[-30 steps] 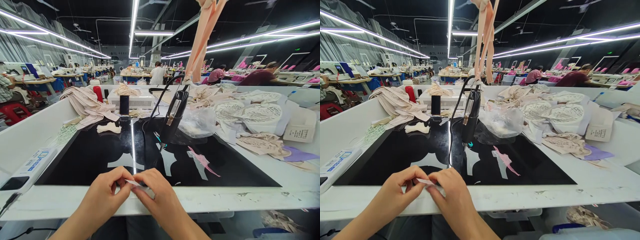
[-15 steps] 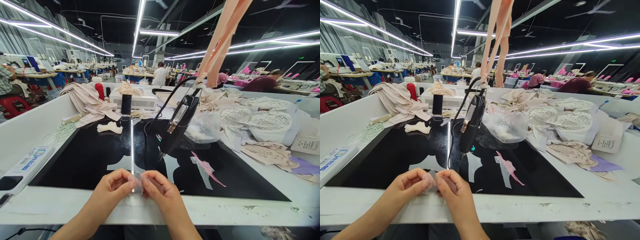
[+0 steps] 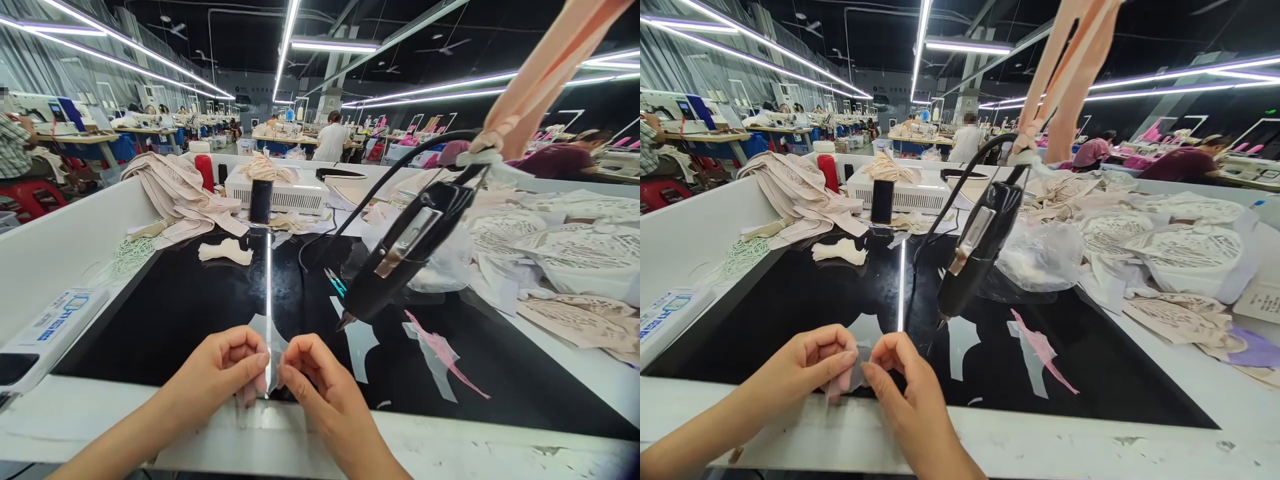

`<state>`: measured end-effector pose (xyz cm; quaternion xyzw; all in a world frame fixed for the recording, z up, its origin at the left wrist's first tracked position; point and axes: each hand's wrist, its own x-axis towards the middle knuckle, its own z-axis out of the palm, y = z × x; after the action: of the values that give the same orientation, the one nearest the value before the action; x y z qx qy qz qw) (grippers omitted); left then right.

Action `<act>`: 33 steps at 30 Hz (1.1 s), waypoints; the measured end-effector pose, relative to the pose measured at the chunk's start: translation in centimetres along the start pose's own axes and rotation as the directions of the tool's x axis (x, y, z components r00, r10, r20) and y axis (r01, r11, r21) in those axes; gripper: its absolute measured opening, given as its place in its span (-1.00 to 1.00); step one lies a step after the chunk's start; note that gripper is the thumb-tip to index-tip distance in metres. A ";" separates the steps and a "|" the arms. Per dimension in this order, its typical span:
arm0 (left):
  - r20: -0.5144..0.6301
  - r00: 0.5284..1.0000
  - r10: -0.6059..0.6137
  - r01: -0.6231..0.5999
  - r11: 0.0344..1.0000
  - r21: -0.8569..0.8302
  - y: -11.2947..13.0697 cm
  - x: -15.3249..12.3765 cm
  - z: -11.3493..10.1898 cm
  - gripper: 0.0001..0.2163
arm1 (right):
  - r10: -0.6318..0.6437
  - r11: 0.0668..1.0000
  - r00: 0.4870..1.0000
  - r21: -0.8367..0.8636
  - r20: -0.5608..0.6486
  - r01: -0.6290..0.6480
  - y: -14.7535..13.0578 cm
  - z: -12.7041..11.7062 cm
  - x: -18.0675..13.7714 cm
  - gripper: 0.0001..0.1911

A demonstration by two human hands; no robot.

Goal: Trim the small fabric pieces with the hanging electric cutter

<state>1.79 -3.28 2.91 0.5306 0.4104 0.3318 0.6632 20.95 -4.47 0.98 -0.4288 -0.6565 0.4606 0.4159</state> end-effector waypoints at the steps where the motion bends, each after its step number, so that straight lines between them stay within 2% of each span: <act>1: -0.009 1.000 -0.011 0.011 1.000 0.026 0.1 0.3 -0.3 -0.72 | 0.008 0.999 1.000 -0.041 -0.025 -0.009 0.1 -0.1 0.3 -0.84; 5: -0.086 0.996 -0.022 0.035 0.988 0.151 0.3 1.8 -1.3 -0.78 | 0.010 0.963 0.998 -0.268 -0.066 -0.027 -0.1 -0.7 1.5 -0.84; 9: -0.163 0.986 0.036 0.020 0.944 0.330 0.5 2.9 -2.0 -0.82 | -0.107 0.906 0.992 -0.418 -0.062 0.071 -0.3 -0.9 2.5 -0.81; 11: -0.187 0.976 0.110 0.000 0.861 0.508 0.7 3.1 -2.3 -0.86 | -0.148 0.873 0.988 -0.475 -0.040 0.111 -0.1 -0.8 3.0 -0.81; 13: -0.187 0.965 0.182 -0.005 0.729 0.685 1.0 3.2 -2.4 -0.91 | -0.171 0.830 0.985 -0.541 -0.020 0.134 0.2 -0.7 3.3 -0.80; 17: -0.130 0.968 0.215 0.016 0.463 0.886 0.8 3.2 -2.7 -0.89 | -0.219 0.702 0.976 -0.693 0.007 0.163 1.1 -0.4 3.6 -0.78; 19: -0.100 0.972 0.212 0.015 0.367 0.930 0.3 3.4 -2.9 -0.85 | -0.247 0.636 0.969 -0.750 0.023 0.180 1.5 -0.2 3.6 -0.77; 22: -0.059 0.974 0.220 -0.010 0.297 0.955 -0.4 3.5 -3.1 -0.83 | -0.290 0.550 0.956 -0.809 0.046 0.206 2.0 0.0 3.7 -0.78; 26: -0.030 0.974 0.226 -0.030 0.258 0.966 -0.8 3.5 -3.2 -0.80 | -0.311 0.491 0.949 -0.845 0.058 0.213 2.2 0.2 3.8 -0.79; 33: -0.009 0.965 0.263 -0.061 0.256 0.965 -1.0 3.4 -3.2 -0.78 | -0.344 0.481 0.937 -0.848 0.053 0.225 1.9 0.3 3.8 -0.77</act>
<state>0.43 0.85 0.97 0.8311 0.5243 0.1275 0.1348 19.96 -0.56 -0.37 -0.4882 -0.8306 -0.0164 0.2674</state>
